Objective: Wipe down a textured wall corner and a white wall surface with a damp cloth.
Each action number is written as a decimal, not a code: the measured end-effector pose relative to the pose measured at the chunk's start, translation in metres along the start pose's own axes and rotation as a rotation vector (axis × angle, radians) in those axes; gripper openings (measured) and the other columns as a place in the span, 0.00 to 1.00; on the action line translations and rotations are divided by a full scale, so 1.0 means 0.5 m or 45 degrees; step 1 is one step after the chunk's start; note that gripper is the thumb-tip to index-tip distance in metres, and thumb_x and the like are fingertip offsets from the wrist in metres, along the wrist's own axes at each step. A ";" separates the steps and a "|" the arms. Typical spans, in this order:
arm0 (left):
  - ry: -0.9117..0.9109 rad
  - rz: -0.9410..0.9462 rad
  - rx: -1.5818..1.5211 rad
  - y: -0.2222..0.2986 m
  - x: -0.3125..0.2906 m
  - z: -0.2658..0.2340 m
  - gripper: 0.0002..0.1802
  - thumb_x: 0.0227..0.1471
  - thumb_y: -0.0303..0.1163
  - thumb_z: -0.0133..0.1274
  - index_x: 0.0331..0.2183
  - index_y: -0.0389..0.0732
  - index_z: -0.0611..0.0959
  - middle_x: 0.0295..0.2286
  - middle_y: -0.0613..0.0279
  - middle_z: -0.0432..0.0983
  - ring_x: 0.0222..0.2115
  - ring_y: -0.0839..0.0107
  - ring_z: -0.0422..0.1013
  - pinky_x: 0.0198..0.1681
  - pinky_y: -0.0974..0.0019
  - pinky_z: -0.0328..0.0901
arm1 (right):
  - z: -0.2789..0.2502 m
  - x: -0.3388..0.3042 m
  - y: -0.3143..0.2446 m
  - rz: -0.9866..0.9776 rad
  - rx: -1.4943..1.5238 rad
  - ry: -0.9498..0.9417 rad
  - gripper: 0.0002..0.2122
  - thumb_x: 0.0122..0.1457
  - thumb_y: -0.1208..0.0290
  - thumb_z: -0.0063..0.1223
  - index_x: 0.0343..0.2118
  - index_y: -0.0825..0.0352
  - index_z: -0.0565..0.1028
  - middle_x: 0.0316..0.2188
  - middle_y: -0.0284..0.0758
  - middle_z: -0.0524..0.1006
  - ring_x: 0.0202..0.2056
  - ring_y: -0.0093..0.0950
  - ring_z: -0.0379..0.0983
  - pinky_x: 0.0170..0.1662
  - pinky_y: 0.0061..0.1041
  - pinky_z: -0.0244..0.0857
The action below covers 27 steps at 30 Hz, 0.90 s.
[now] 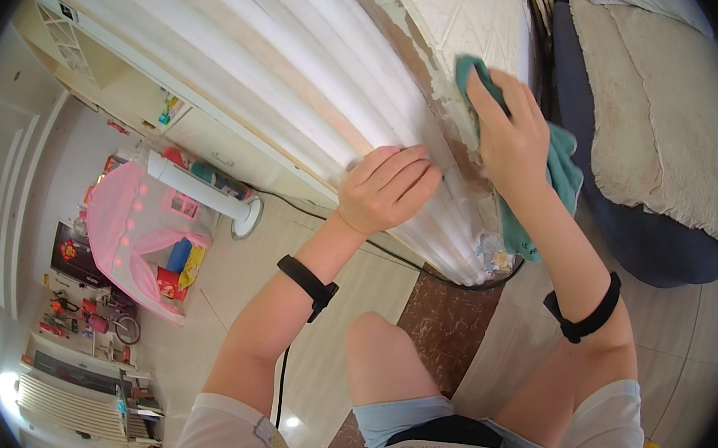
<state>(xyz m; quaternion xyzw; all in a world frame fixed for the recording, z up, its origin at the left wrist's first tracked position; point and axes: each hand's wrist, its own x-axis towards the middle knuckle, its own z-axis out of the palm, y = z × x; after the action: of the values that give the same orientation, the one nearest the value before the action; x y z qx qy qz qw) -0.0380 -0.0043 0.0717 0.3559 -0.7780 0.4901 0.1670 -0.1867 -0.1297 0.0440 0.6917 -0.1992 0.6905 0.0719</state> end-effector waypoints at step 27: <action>0.000 -0.023 -0.031 0.003 0.006 -0.003 0.12 0.34 0.26 0.52 0.29 0.43 0.80 0.28 0.66 0.77 0.34 0.70 0.75 0.38 0.66 0.67 | -0.047 -0.029 -0.015 -0.012 -0.174 -0.258 0.23 0.42 0.75 0.53 0.46 0.64 0.74 0.37 0.31 0.70 0.31 0.27 0.68 0.30 0.25 0.64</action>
<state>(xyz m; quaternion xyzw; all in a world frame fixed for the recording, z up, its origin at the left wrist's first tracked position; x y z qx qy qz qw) -0.0414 -0.0040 0.0731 0.3607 -0.7806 0.4792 0.1756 -0.2054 -0.1116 0.0319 0.7524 -0.2489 0.6014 0.1016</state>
